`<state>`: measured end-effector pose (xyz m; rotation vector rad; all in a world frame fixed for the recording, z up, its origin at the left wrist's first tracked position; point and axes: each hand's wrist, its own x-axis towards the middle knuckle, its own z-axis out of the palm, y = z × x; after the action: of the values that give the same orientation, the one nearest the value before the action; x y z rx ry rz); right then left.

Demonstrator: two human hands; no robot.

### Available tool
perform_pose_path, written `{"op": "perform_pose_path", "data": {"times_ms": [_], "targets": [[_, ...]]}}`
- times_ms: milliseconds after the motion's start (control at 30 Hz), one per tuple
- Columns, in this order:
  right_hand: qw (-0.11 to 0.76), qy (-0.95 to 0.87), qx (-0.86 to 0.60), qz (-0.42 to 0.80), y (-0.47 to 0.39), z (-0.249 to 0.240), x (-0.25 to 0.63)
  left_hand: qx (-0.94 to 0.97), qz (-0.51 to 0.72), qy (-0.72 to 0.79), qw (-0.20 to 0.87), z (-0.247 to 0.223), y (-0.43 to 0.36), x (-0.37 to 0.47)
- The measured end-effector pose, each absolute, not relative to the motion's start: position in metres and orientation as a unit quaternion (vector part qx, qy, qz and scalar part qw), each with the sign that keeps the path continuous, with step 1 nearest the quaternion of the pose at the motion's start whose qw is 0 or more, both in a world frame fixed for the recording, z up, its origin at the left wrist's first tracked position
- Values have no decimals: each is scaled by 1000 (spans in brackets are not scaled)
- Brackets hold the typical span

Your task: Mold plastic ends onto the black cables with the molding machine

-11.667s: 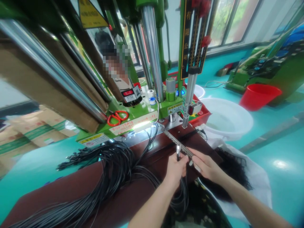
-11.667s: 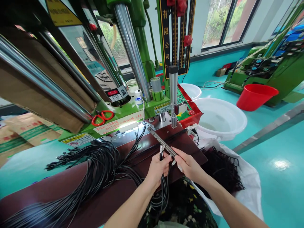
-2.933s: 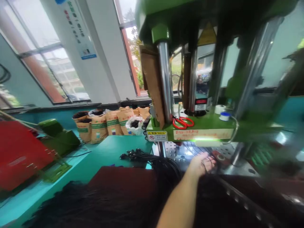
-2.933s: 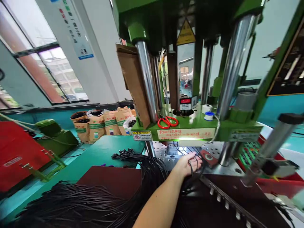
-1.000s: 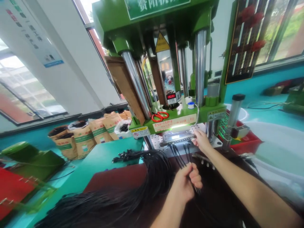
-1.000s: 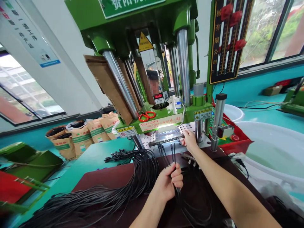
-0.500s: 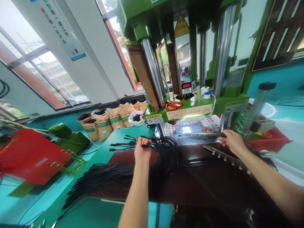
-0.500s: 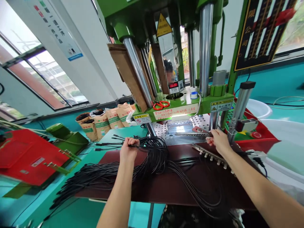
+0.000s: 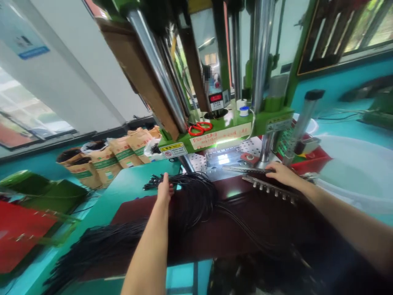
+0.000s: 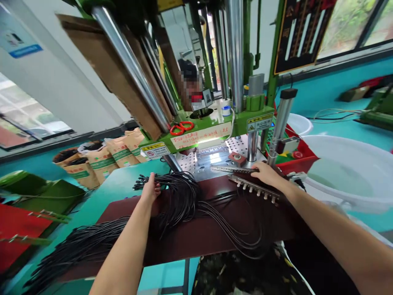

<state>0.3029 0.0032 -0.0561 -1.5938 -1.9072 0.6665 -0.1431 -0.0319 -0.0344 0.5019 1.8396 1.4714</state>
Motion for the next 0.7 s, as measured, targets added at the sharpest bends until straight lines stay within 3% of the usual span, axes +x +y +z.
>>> {"op": "perform_pose_path", "data": {"times_ms": [133, 300, 467, 600, 700], "targets": [[221, -763, -587, 158, -1, -55, 295, 258, 464, 757, 381, -30, -46, -145], [139, -810, -555, 131, -31, -25, 312, 491, 432, 723, 224, -20, -92, -107], [-53, -831, -516, 200, -74, -1, 336, 694, 346, 538, 331, -11, -151, -4], [-82, -818, -547, 159, -90, 3, 328, 718, 335, 446, 416, -24, -173, 64], [-90, -814, -550, 163, -85, 9, 321, 729, 325, 430, 422, -36, -181, 87]]}}
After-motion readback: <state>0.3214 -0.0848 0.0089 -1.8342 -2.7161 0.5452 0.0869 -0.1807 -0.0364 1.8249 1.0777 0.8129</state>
